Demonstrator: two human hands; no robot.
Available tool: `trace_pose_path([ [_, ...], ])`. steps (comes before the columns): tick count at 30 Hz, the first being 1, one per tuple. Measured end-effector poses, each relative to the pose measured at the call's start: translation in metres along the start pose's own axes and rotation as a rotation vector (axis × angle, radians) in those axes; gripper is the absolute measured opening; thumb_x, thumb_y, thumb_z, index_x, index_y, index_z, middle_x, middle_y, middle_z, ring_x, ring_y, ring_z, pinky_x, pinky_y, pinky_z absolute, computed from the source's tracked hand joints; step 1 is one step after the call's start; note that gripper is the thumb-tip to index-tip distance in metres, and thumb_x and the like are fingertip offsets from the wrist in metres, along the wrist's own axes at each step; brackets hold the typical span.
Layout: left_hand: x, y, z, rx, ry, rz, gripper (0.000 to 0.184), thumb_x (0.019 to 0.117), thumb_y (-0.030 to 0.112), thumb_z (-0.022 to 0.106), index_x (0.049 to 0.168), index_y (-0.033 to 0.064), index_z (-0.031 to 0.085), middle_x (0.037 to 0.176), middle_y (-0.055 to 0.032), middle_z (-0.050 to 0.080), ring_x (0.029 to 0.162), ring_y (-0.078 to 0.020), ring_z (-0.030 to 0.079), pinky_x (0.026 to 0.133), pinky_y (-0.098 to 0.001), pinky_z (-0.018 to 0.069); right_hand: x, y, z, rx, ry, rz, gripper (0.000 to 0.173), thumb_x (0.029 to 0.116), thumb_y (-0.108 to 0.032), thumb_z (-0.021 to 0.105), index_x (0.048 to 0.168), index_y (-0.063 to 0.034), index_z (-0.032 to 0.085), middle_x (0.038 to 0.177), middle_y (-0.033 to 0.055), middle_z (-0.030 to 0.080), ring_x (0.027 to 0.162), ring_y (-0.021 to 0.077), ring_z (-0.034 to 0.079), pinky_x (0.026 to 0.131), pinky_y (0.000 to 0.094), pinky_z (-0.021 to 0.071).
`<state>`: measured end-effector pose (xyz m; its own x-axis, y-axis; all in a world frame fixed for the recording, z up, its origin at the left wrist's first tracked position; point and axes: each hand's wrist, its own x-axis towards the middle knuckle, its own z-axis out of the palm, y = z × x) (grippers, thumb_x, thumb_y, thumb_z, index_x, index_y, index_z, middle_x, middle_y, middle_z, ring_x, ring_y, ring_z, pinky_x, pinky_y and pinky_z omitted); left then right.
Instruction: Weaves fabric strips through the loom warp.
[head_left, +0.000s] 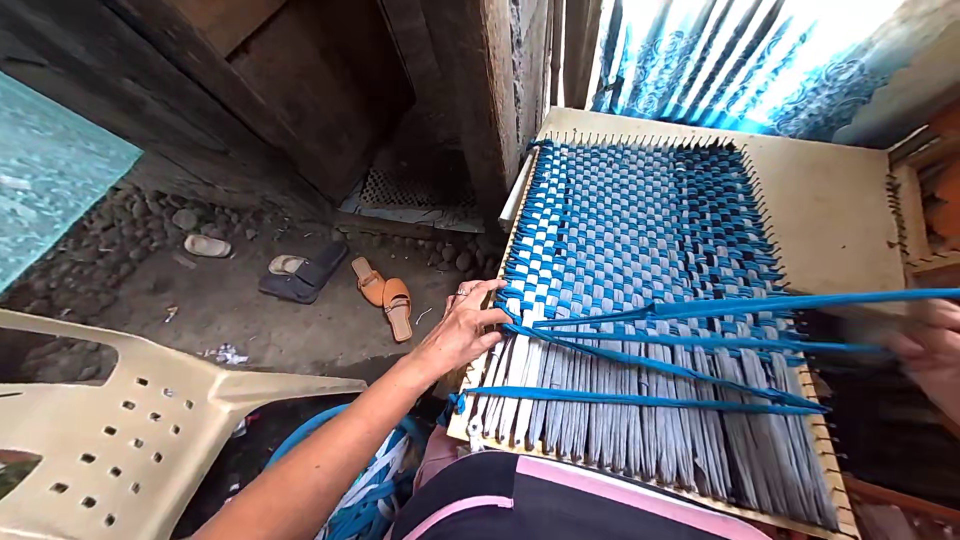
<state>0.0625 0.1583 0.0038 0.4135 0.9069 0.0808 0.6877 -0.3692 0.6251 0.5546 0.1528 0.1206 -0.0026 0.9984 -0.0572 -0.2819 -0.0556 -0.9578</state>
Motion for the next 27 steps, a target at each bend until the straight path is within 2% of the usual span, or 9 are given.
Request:
trace_pose_path([
  [3,0.001,0.003,-0.003,0.028,-0.034,-0.01,0.017,0.0917,0.016,0.073,0.107,0.0191,0.081,0.158,-0.0103,0.045,0.148,-0.0362,0.033,0.112,-0.0631,0.0313,0.038,0.027,-0.02,-0.003,0.085,0.049,0.036,0.1087,-0.028,0.039,0.088,-0.0211,0.068,0.073,-0.0097,0.063,0.059,-0.0006,0.057,0.061,0.0161,0.053],
  [8,0.001,0.002,-0.008,0.107,-0.11,0.027,0.027,0.0949,0.018,0.069,0.118,0.0279,0.079,0.164,-0.0087,0.037,0.151,-0.0376,0.027,0.112,-0.0641,0.0278,0.083,0.026,-0.032,-0.522,-0.007,-0.258,0.032,0.0969,-0.026,0.068,0.068,-0.0296,0.055,0.059,-0.0159,0.055,0.047,-0.0035,0.049,0.045,0.0131,0.0436],
  [12,0.004,0.019,-0.011,0.437,-0.337,-0.153,0.037,0.1065,0.04,0.047,0.14,0.0485,0.06,0.174,-0.0066,0.005,0.157,-0.0437,0.002,0.113,-0.0767,0.0106,0.116,0.02,-0.014,-0.883,0.01,-0.458,0.037,0.0989,-0.039,0.065,0.067,-0.0233,0.053,0.06,-0.0164,0.052,0.052,-0.0051,0.05,0.051,0.0164,0.0449],
  [14,0.005,0.027,-0.014,0.436,-0.4,-0.23,0.038,0.1076,0.041,0.045,0.143,0.0457,0.059,0.174,-0.0084,0.004,0.158,-0.0443,-0.001,0.113,-0.0792,0.006,0.12,0.014,-0.009,-1.184,-0.039,-0.587,0.049,0.1013,-0.045,0.058,0.066,-0.0114,0.053,0.065,-0.0036,0.05,0.064,0.0057,0.051,0.068,0.0283,0.0434],
  [15,0.007,0.029,-0.018,0.399,-0.394,-0.223,0.037,0.1063,0.041,0.049,0.14,0.0415,0.063,0.174,-0.0083,0.009,0.158,-0.0434,0.002,0.113,-0.0782,0.0073,0.119,0.012,-0.011,-1.285,-0.107,-0.65,0.056,0.1024,-0.044,0.057,0.067,-0.0008,0.055,0.07,0.0118,0.055,0.077,0.0244,0.055,0.085,0.048,0.0417],
  [17,0.011,0.026,-0.03,0.223,-0.329,-0.185,0.033,0.103,0.046,0.056,0.127,0.0313,0.075,0.169,-0.0053,0.027,0.157,-0.0365,0.015,0.118,-0.0704,0.0138,0.118,0.018,-0.031,-1.446,-0.183,-0.803,0.06,0.1026,-0.045,0.054,0.061,-0.0024,0.047,0.067,0.0184,0.056,0.082,0.0403,0.058,0.088,0.0624,0.037],
  [19,0.016,0.012,-0.036,0.021,-0.15,-0.137,0.03,0.0997,0.039,0.063,0.102,0.0177,0.083,0.155,-0.0059,0.052,0.147,-0.0311,0.04,0.115,-0.0641,0.0309,0.104,0.031,-0.058,-1.558,-0.169,-0.86,0.06,0.1044,-0.044,0.049,0.059,-0.0052,0.049,0.064,0.0146,0.057,0.079,0.0407,0.061,0.082,0.0625,0.0438],
  [21,0.023,0.004,-0.041,0.0,-0.036,-0.126,0.025,0.1014,0.027,0.064,0.096,0.0099,0.08,0.133,-0.0091,0.066,0.126,-0.0302,0.058,0.106,-0.0592,0.0422,0.075,0.036,-0.055,-1.644,-0.131,-0.756,0.058,0.1057,-0.045,0.043,0.067,-0.0036,0.058,0.071,0.0154,0.06,0.087,0.0421,0.061,0.091,0.0657,0.0409],
  [27,0.044,0.003,-0.027,0.192,-0.07,0.096,0.006,0.0908,0.008,0.075,0.093,0.0088,0.081,0.092,-0.011,0.07,0.096,-0.0305,0.065,0.091,-0.0547,0.046,-0.003,0.045,-0.014,-1.779,-0.146,-0.445,0.065,0.1073,-0.041,0.041,0.063,0.0032,0.06,0.07,0.0223,0.062,0.087,0.0497,0.063,0.096,0.0745,0.0348],
])
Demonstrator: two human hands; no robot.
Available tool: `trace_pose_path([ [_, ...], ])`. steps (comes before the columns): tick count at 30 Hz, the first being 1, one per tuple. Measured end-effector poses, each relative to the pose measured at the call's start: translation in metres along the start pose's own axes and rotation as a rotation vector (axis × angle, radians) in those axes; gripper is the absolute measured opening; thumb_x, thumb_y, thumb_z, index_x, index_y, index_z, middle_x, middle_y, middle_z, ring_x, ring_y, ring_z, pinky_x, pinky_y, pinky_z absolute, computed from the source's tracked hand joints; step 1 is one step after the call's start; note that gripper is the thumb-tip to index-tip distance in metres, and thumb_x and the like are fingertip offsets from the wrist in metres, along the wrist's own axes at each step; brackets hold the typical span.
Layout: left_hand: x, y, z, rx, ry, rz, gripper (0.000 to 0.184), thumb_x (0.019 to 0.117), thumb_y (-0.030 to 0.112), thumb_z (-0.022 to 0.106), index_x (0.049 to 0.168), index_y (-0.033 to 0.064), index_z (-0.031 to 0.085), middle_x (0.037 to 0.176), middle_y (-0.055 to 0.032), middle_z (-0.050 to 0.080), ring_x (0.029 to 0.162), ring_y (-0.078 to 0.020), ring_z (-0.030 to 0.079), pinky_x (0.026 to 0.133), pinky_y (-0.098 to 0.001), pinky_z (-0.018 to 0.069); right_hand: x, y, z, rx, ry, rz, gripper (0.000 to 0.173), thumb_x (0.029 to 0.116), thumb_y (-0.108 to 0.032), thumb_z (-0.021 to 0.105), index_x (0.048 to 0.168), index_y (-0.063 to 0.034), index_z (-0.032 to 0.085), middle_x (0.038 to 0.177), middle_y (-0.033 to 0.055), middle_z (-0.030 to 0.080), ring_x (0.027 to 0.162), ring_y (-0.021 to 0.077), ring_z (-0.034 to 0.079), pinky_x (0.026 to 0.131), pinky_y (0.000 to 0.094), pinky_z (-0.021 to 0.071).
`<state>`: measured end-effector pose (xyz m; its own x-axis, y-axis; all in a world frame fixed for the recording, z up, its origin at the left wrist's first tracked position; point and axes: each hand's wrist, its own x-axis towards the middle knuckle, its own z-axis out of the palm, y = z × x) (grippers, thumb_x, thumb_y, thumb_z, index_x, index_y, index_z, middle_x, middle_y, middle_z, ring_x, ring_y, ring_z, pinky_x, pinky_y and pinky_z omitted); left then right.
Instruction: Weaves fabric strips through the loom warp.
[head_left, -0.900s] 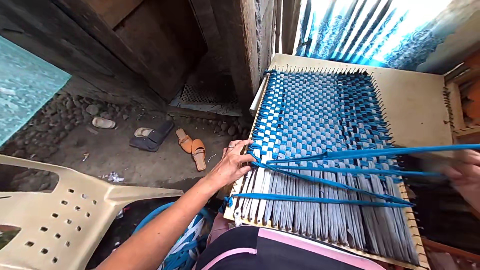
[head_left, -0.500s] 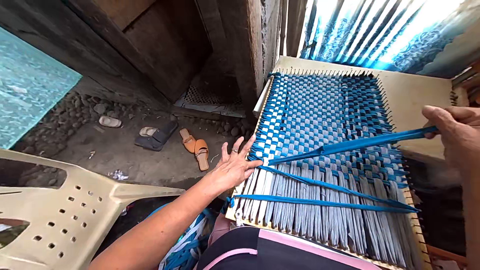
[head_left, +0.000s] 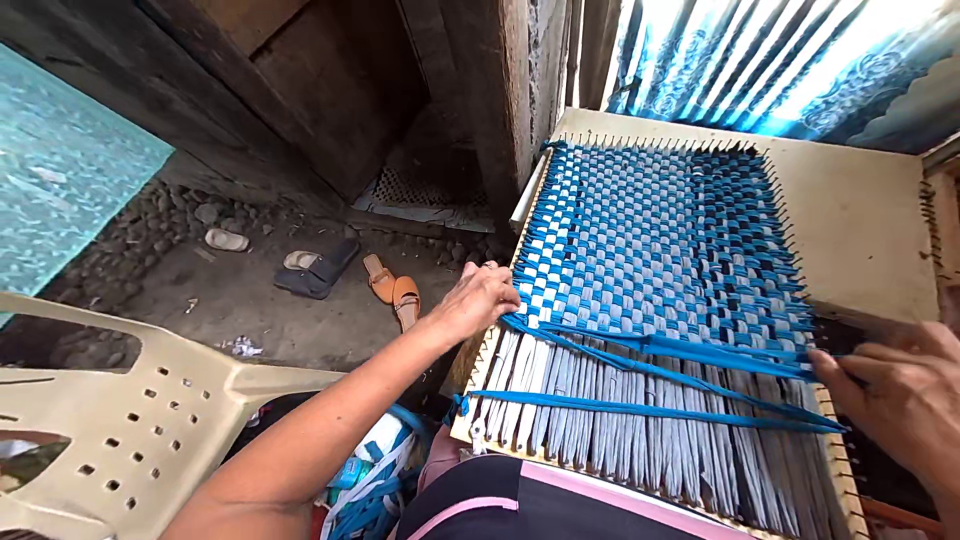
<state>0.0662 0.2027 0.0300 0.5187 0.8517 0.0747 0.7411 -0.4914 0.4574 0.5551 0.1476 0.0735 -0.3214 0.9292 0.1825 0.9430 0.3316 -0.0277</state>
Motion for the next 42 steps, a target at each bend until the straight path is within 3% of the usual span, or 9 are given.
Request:
trace_pose_path([
  [5,0.013,0.01,0.0,0.214,-0.148,0.089,0.003,0.0875,0.015,0.079,0.087,0.0126,0.078,0.091,-0.0083,0.069,0.095,-0.0308,0.064,0.087,-0.056,0.0418,-0.025,-0.036,-0.021,0.051,-0.058,0.007,0.054,0.1044,-0.042,0.044,0.109,0.001,0.076,0.076,0.0262,0.068,0.075,0.0517,0.064,0.089,0.0776,0.0365],
  [11,0.02,0.013,-0.004,0.247,-0.3,0.126,0.003,0.0863,0.017,0.081,0.088,0.0151,0.079,0.097,-0.0065,0.069,0.099,-0.0298,0.064,0.089,-0.0575,0.0401,-0.043,-0.063,-0.083,0.262,-0.269,0.027,0.064,0.1026,-0.037,0.061,0.157,-0.007,0.043,0.08,0.025,0.067,0.063,0.0389,0.059,0.075,0.063,0.0462],
  [15,0.016,-0.001,0.006,0.259,-0.172,0.27,0.01,0.0917,0.015,0.068,0.082,0.0108,0.07,0.091,-0.0064,0.067,0.093,-0.0285,0.064,0.084,-0.0544,0.0411,-0.043,-0.06,-0.082,0.248,-0.312,0.084,0.063,0.1001,-0.037,0.064,0.154,-0.0084,0.049,0.086,0.0293,0.069,0.069,0.048,0.064,0.07,0.0673,0.0483],
  [18,0.012,-0.005,0.012,0.245,-0.004,0.224,0.011,0.0932,0.015,0.064,0.087,0.0082,0.071,0.094,-0.0092,0.066,0.093,-0.0307,0.065,0.08,-0.0546,0.0426,-0.039,-0.041,-0.058,0.18,-0.315,0.097,0.042,0.1007,-0.033,0.06,0.132,-0.0064,0.069,0.086,0.029,0.071,0.073,0.0526,0.067,0.066,0.0728,0.0475],
  [23,0.009,-0.005,-0.003,-0.023,-0.169,0.061,0.002,0.0915,0.006,0.073,0.091,0.0053,0.075,0.101,-0.0115,0.07,0.101,-0.0329,0.064,0.088,-0.0603,0.0401,-0.025,0.006,-0.029,0.464,-0.35,0.048,0.04,0.0976,-0.033,0.063,0.09,0.0051,0.07,0.078,0.0167,0.068,0.067,0.0258,0.064,0.062,0.0501,0.0521],
  [26,0.011,-0.007,-0.008,-0.086,-0.201,0.076,0.004,0.0911,0.009,0.074,0.089,0.008,0.077,0.098,-0.0083,0.069,0.1,-0.029,0.062,0.089,-0.0587,0.0376,-0.015,0.038,-0.02,0.563,-0.236,0.192,0.044,0.0987,-0.033,0.063,0.104,0.0101,0.069,0.087,0.0204,0.066,0.075,0.0203,0.059,0.071,0.0439,0.05],
  [31,0.007,-0.013,-0.002,0.005,-0.177,0.179,0.008,0.0913,0.022,0.076,0.09,0.0142,0.078,0.093,-0.0023,0.071,0.097,-0.0223,0.064,0.092,-0.0557,0.0375,0.01,0.051,0.01,0.283,0.044,0.072,0.068,0.0969,-0.065,0.052,0.094,-0.0015,0.077,0.104,0.0197,0.073,0.106,0.0448,0.063,0.095,0.0685,0.0407],
  [36,0.01,-0.007,0.008,0.179,-0.083,0.273,0.011,0.0925,0.019,0.071,0.084,0.013,0.075,0.082,-0.002,0.068,0.085,-0.0216,0.064,0.084,-0.0477,0.0417,0.039,0.04,0.015,0.189,0.13,0.104,0.062,0.1056,-0.057,0.039,0.12,-0.0092,0.076,0.134,0.0137,0.068,0.122,0.0474,0.057,0.103,0.0726,0.0321],
  [42,-0.011,0.014,0.016,0.274,0.082,0.26,0.016,0.0992,0.02,0.064,0.097,0.0079,0.075,0.097,-0.0106,0.068,0.094,-0.0293,0.065,0.085,-0.0504,0.0471,0.052,0.021,0.018,0.5,-0.016,0.303,0.052,0.1057,-0.047,0.05,0.149,-0.0182,0.055,0.096,0.0214,0.071,0.075,0.0343,0.067,0.071,0.0617,0.0522],
])
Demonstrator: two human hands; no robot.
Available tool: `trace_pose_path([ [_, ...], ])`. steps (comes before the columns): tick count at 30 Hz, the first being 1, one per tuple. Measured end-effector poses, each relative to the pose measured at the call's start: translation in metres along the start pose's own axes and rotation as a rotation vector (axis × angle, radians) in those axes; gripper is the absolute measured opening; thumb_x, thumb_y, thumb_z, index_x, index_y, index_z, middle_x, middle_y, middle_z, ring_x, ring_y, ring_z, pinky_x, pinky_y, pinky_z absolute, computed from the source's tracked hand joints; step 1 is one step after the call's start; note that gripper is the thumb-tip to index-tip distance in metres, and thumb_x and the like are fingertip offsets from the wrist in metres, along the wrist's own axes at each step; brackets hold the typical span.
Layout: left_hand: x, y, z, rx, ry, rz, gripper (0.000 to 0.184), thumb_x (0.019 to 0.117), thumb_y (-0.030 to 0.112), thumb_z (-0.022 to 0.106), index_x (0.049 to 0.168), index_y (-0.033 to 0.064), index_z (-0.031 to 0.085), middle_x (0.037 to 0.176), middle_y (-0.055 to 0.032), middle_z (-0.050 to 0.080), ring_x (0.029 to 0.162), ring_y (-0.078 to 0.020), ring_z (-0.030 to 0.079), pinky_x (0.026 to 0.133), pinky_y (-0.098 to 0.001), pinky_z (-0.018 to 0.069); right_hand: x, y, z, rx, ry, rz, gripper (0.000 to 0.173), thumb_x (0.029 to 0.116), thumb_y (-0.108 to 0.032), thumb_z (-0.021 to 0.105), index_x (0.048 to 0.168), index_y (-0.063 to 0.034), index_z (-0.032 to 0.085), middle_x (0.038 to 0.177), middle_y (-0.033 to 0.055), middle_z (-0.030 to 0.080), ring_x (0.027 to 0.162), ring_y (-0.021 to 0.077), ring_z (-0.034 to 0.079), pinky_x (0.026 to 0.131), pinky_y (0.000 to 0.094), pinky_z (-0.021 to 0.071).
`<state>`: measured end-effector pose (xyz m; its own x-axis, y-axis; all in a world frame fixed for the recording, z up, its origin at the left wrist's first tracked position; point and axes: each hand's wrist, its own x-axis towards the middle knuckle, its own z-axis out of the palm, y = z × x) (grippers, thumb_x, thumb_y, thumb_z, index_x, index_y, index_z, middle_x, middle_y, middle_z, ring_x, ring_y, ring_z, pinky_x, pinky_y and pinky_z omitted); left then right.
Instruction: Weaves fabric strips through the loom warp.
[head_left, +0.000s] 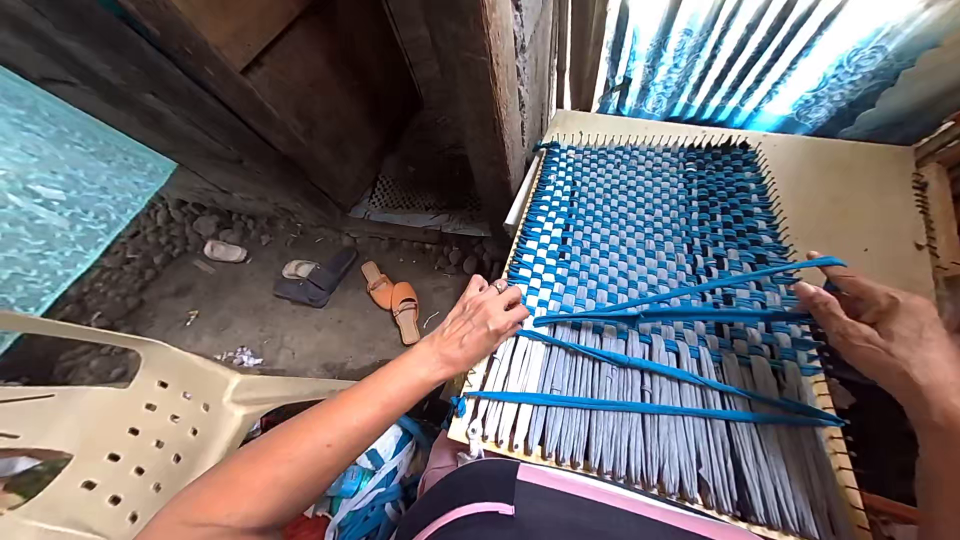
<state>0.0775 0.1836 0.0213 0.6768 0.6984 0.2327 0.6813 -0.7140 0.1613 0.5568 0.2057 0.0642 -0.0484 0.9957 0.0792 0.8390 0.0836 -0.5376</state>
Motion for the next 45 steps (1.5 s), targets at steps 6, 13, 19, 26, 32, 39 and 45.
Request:
trace_pose_path([
  [6,-0.035,0.024,-0.003,-0.157,-0.166,-0.149,0.03,0.1085,0.025,0.047,0.11,0.0033,0.068,0.105,-0.0134,0.069,0.108,-0.0321,0.065,0.098,-0.0564,0.0434,-0.009,-0.002,0.008,0.154,-0.053,0.211,0.033,0.1045,-0.022,0.061,0.132,-0.0046,0.066,0.079,0.0146,0.069,0.054,0.0153,0.058,0.054,0.037,0.0531],
  [13,-0.024,0.019,0.002,-0.151,-0.071,-0.258,0.029,0.1029,0.02,0.058,0.128,0.0085,0.067,0.128,-0.0146,0.065,0.123,-0.0342,0.059,0.098,-0.0578,0.0433,-0.032,-0.008,0.003,-0.078,-0.083,0.176,0.055,0.0921,-0.023,0.078,0.143,-0.0102,0.06,0.078,0.021,0.067,0.069,0.0376,0.063,0.07,0.0652,0.0499],
  [19,-0.015,0.012,0.011,-0.182,0.002,-0.204,0.016,0.0997,0.021,0.062,0.098,0.0124,0.075,0.109,-0.0066,0.07,0.11,-0.0268,0.062,0.095,-0.0551,0.0395,-0.042,-0.012,-0.006,-0.079,-0.081,0.189,0.051,0.0941,-0.024,0.075,0.141,-0.0107,0.062,0.07,0.0158,0.061,0.061,0.0287,0.055,0.063,0.0567,0.0472],
  [26,-0.038,0.026,-0.002,-0.105,-0.044,-0.219,0.025,0.1043,0.026,0.053,0.105,0.0145,0.076,0.114,-0.0083,0.068,0.116,-0.028,0.061,0.098,-0.0564,0.0381,-0.049,-0.005,-0.004,-0.043,-0.087,0.196,0.053,0.0939,-0.029,0.074,0.142,-0.0119,0.062,0.068,0.0129,0.061,0.059,0.0253,0.056,0.061,0.0525,0.0484],
  [32,-0.041,0.023,0.004,-0.175,0.016,-0.266,0.032,0.1062,0.027,0.05,0.101,0.0117,0.078,0.108,-0.0033,0.074,0.116,-0.0245,0.063,0.099,-0.0538,0.0377,-0.053,-0.006,-0.002,0.019,-0.042,0.17,0.047,0.0958,-0.029,0.07,0.139,-0.0101,0.064,0.068,0.0123,0.062,0.054,0.0212,0.056,0.057,0.0467,0.0503],
  [39,-0.013,0.017,0.009,-0.043,0.071,-0.284,0.015,0.0967,0.016,0.067,0.103,0.0066,0.076,0.082,-0.0079,0.073,0.08,-0.0269,0.069,0.098,-0.0551,0.0435,-0.058,-0.004,-0.028,-0.129,-0.016,0.146,0.067,0.0996,-0.061,0.051,0.075,-0.0002,0.065,0.068,0.0152,0.06,0.064,0.0256,0.059,0.059,0.0522,0.045],
  [45,0.008,0.016,0.011,0.067,-0.029,-0.264,0.01,0.0905,0.013,0.074,0.084,0.0065,0.076,0.081,-0.0125,0.067,0.088,-0.0341,0.066,0.091,-0.0578,0.0428,-0.067,-0.001,-0.039,0.156,-0.002,-0.066,0.047,0.0989,-0.043,0.057,0.073,-0.0048,0.067,0.071,-0.0014,0.06,0.07,0.004,0.058,0.065,0.0244,0.0468],
])
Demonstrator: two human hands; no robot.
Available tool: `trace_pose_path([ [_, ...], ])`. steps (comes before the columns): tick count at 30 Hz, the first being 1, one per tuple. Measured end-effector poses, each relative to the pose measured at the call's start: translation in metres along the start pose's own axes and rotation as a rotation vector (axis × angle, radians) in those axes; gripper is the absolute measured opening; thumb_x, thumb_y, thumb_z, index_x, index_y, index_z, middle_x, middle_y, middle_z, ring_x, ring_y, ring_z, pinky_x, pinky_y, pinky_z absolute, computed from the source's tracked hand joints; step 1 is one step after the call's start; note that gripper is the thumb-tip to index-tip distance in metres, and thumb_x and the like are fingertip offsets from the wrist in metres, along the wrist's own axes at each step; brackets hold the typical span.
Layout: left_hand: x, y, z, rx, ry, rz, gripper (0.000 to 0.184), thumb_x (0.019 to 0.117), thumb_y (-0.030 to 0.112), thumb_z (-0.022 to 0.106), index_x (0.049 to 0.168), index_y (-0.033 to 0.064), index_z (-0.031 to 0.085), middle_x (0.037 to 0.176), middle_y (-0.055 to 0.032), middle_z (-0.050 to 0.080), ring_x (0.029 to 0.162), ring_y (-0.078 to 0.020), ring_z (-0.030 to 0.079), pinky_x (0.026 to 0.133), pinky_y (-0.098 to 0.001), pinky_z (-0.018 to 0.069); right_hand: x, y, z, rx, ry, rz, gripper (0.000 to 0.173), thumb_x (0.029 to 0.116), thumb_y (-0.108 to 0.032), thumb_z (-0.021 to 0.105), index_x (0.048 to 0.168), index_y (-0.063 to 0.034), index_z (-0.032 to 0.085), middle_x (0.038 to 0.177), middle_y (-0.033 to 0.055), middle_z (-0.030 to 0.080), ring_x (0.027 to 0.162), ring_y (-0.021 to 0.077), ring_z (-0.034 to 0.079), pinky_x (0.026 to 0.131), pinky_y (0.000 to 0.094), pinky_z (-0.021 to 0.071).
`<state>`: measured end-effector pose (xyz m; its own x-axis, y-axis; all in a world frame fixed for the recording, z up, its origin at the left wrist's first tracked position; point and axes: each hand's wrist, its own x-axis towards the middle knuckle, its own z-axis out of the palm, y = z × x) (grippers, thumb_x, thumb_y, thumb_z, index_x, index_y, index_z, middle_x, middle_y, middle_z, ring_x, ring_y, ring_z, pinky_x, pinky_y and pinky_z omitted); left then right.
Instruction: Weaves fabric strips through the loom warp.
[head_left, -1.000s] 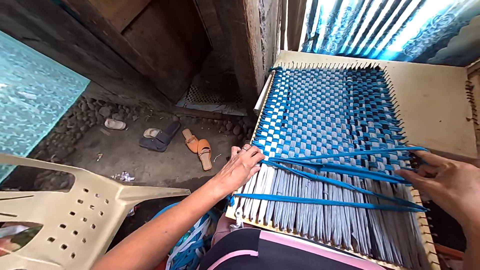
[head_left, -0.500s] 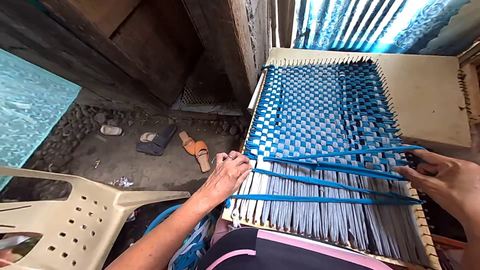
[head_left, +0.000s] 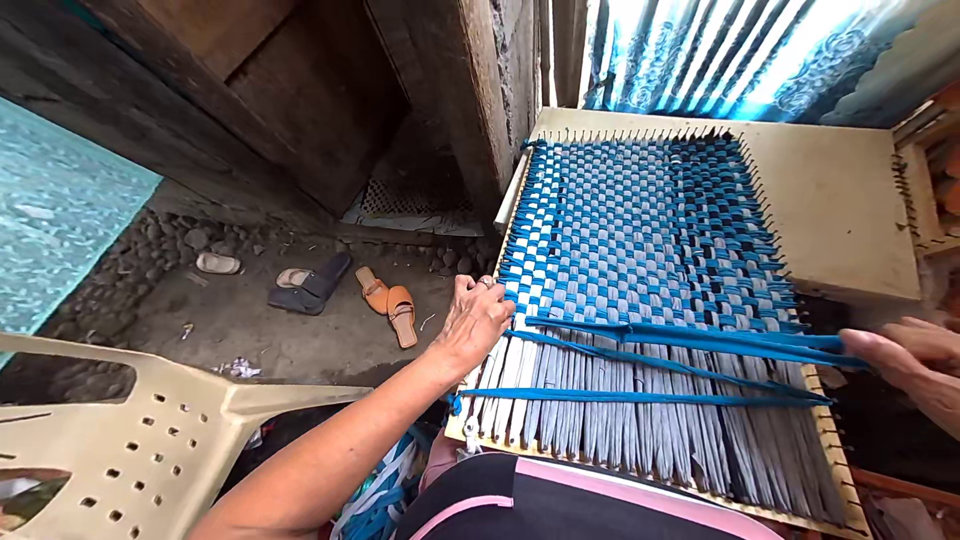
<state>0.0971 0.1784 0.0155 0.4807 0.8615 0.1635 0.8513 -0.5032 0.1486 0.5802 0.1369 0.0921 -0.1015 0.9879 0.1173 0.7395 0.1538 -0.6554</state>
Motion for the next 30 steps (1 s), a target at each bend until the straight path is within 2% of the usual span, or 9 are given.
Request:
trace_pose_path([
  [2,0.006,-0.003,0.0,-0.104,-0.089,-0.106,0.01,0.089,0.014,0.076,0.089,0.0038,0.074,0.092,-0.0153,0.068,0.097,-0.0363,0.065,0.092,-0.0587,0.043,-0.001,0.007,-0.003,0.355,-0.022,-0.155,0.04,0.1003,-0.043,0.059,0.079,-0.0118,0.074,0.082,-0.0034,0.072,0.086,0.007,0.066,0.082,0.025,0.0521],
  [4,0.009,-0.011,-0.005,-0.237,-0.148,-0.175,0.023,0.0881,0.015,0.08,0.101,0.0009,0.068,0.101,-0.0174,0.068,0.103,-0.0375,0.064,0.092,-0.059,0.0461,0.001,0.009,-0.003,0.56,-0.045,-0.249,0.041,0.0997,-0.053,0.059,0.082,-0.0195,0.076,0.089,-0.0029,0.076,0.095,0.0137,0.07,0.089,0.0297,0.0538],
  [8,0.004,-0.022,-0.013,-0.332,-0.167,-0.113,0.029,0.0903,0.016,0.079,0.112,0.0013,0.067,0.107,-0.0163,0.068,0.105,-0.0342,0.065,0.092,-0.0544,0.0507,-0.002,0.017,0.007,0.838,-0.054,-0.29,0.043,0.0974,-0.054,0.059,0.067,-0.0252,0.066,0.075,-0.0071,0.069,0.085,0.0102,0.069,0.095,0.0315,0.0525],
  [12,-0.004,-0.024,-0.008,-0.285,-0.08,0.002,0.013,0.0929,0.012,0.073,0.101,0.0024,0.074,0.099,-0.0144,0.071,0.101,-0.0325,0.068,0.093,-0.0536,0.0507,-0.005,0.015,0.009,0.871,-0.041,-0.224,0.038,0.0974,-0.049,0.062,0.07,-0.0245,0.067,0.068,-0.0106,0.062,0.07,0.0042,0.062,0.075,0.0239,0.0508],
  [16,-0.007,-0.025,-0.003,-0.153,0.039,0.102,0.009,0.0915,0.017,0.075,0.088,0.0083,0.074,0.093,-0.0081,0.072,0.099,-0.0275,0.068,0.1,-0.055,0.0435,-0.007,0.005,0.008,0.833,0.008,-0.175,0.036,0.0998,-0.044,0.06,0.072,-0.0231,0.068,0.067,-0.0106,0.062,0.065,0.0042,0.061,0.068,0.0216,0.0508],
  [19,-0.009,-0.026,0.001,-0.176,0.062,0.087,0.014,0.0961,0.022,0.069,0.091,0.0112,0.076,0.101,-0.006,0.072,0.103,-0.0262,0.066,0.098,-0.0545,0.042,-0.007,0.006,0.012,0.822,0.001,-0.154,0.034,0.1,-0.045,0.061,0.074,-0.0249,0.069,0.068,-0.0116,0.064,0.066,0.0038,0.063,0.07,0.0211,0.0531],
  [21,-0.01,-0.025,0.001,-0.213,0.054,0.069,0.012,0.0964,0.016,0.067,0.094,0.0106,0.077,0.104,-0.007,0.072,0.104,-0.0273,0.067,0.097,-0.0563,0.0422,-0.007,0.005,0.015,0.842,-0.017,-0.149,0.032,0.0995,-0.045,0.062,0.076,-0.0263,0.071,0.069,-0.0128,0.065,0.067,0.0023,0.063,0.069,0.0196,0.0532],
  [24,-0.007,-0.022,-0.002,-0.161,0.038,0.104,0.01,0.0938,0.009,0.068,0.094,0.0108,0.079,0.099,-0.0075,0.072,0.1,-0.0287,0.067,0.094,-0.0578,0.0426,-0.008,0.002,0.02,0.837,-0.023,-0.137,0.032,0.0992,-0.045,0.063,0.074,-0.0271,0.069,0.069,-0.0136,0.065,0.066,0.0017,0.063,0.068,0.0192,0.0534],
  [30,-0.002,-0.022,-0.007,-0.043,-0.02,0.169,0.011,0.097,0.013,0.067,0.091,0.0095,0.076,0.098,-0.0084,0.071,0.099,-0.03,0.066,0.092,-0.057,0.043,-0.009,0.003,0.021,0.789,-0.031,-0.149,0.028,0.1008,-0.039,0.063,0.077,-0.0264,0.069,0.069,-0.0141,0.064,0.066,0.0018,0.062,0.071,0.0199,0.0538],
])
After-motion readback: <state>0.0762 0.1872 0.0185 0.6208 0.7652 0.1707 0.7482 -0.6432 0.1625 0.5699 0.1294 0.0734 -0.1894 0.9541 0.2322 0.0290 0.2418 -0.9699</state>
